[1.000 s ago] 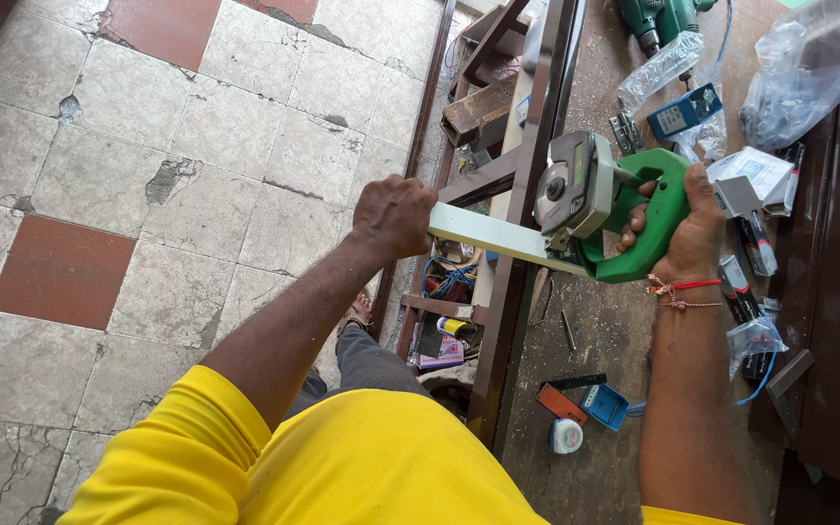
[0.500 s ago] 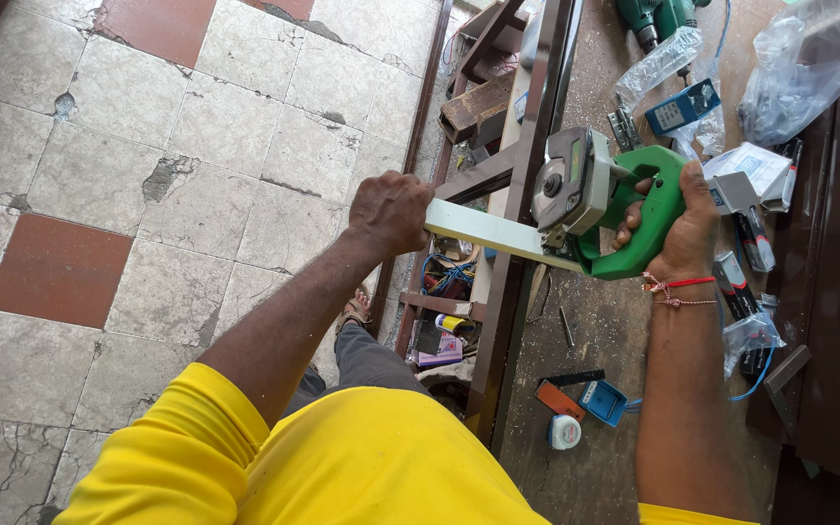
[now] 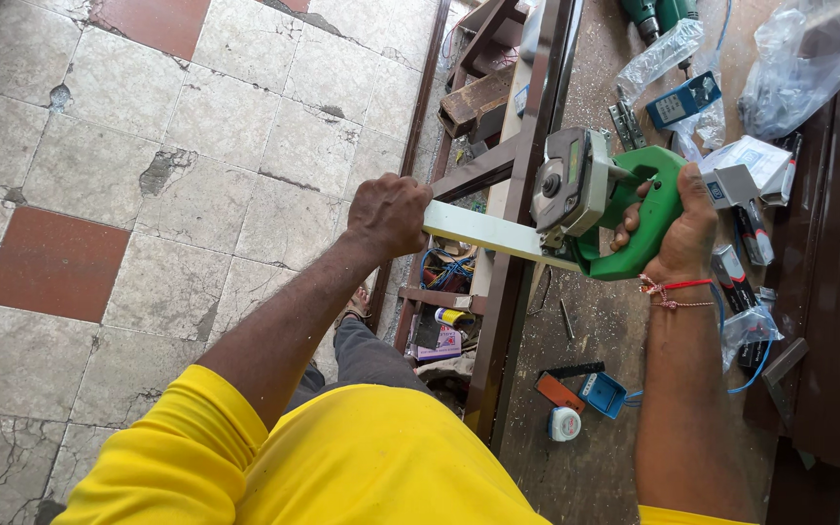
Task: The person marks a dark brown metal frame using a square and pencil, then cuts a white plastic strip with a jigsaw. They drill a hole into the frame and hammer a small orange plastic piece into place using a hammer.
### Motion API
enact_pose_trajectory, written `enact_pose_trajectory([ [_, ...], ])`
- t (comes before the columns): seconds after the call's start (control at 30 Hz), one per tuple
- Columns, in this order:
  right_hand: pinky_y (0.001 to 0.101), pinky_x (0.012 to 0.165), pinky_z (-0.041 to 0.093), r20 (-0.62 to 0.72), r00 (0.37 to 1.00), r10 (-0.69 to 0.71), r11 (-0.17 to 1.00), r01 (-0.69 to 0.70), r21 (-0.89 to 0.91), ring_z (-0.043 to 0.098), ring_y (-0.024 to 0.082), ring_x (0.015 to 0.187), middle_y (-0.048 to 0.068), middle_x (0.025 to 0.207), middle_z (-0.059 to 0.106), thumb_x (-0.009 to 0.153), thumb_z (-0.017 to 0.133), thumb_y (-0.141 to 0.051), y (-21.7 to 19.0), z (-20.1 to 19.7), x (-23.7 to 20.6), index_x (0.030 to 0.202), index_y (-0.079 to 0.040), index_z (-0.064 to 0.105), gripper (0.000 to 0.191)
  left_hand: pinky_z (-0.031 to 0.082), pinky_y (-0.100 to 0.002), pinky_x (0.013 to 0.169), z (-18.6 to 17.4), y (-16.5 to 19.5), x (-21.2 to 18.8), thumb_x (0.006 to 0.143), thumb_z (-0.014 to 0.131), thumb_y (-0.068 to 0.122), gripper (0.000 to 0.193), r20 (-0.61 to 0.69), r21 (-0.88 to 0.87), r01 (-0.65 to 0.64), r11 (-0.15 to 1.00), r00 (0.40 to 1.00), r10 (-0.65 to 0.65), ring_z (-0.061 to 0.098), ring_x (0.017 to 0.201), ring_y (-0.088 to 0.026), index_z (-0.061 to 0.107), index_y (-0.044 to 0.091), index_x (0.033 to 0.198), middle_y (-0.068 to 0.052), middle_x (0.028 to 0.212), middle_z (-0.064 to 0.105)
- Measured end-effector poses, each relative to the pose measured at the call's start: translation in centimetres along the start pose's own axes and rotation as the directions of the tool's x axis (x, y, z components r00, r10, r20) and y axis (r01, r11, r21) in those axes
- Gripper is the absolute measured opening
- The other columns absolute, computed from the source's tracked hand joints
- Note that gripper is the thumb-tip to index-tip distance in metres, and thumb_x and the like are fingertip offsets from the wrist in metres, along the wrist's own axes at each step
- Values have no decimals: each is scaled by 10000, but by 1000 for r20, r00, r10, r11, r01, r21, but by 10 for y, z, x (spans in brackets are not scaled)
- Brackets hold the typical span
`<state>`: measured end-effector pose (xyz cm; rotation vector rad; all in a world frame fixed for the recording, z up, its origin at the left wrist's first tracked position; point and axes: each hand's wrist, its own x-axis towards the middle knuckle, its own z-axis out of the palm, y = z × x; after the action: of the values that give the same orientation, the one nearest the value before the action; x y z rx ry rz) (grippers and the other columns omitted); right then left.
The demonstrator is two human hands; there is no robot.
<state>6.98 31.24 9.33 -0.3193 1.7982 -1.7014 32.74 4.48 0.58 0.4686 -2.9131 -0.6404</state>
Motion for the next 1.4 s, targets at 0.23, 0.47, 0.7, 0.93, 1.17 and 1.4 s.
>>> enact_pose_trajectory([
  [0.23,415,521,500,13,1000,13,1000,-13,-17,561,252,538,93,683,560,1011,543,-702,1,1,-6,1056,-70,635,640,585,-356,563,4,0,-4,729,900,314,401,-17,-14,-11,1000,1000,11,662,644,-191,742,22,953,-98,749,701],
  [0.47,419,509,508,-27,1000,0,1000,0,-2,573,255,539,96,687,563,1041,534,-694,5,3,-14,1043,-71,604,626,583,-358,560,7,0,-8,743,892,309,384,8,-22,-9,1000,1000,9,661,647,-184,741,24,951,-93,750,704],
  [0.7,408,504,498,14,1000,-27,1000,27,-10,563,248,539,95,692,552,1035,534,-693,7,4,-20,1078,-58,634,644,578,-352,556,10,1,-10,736,885,274,365,21,-14,-6,1000,1000,7,656,653,-194,732,12,939,-109,765,700],
  [0.93,409,496,498,-37,999,7,1000,-8,-8,570,257,534,94,685,556,1028,528,-687,8,6,-33,1042,-71,614,622,565,-348,547,16,3,-21,748,869,228,285,-24,-28,-17,999,1000,16,645,637,-192,729,20,884,-109,762,700],
  [1.17,395,511,492,-16,1000,-22,1000,22,7,557,255,540,102,690,552,1050,533,-665,13,6,-33,1048,-65,615,606,563,-356,540,16,4,-19,738,880,252,305,-11,-15,-9,1000,1000,9,645,638,-195,728,28,877,-106,763,699],
  [1.4,385,509,489,-13,998,-55,998,54,-33,544,245,524,106,662,535,1053,509,-661,12,8,-37,1096,-28,656,651,565,-354,545,18,5,-23,688,907,283,362,-33,8,-18,1000,999,19,640,641,-191,733,29,878,-109,756,694],
])
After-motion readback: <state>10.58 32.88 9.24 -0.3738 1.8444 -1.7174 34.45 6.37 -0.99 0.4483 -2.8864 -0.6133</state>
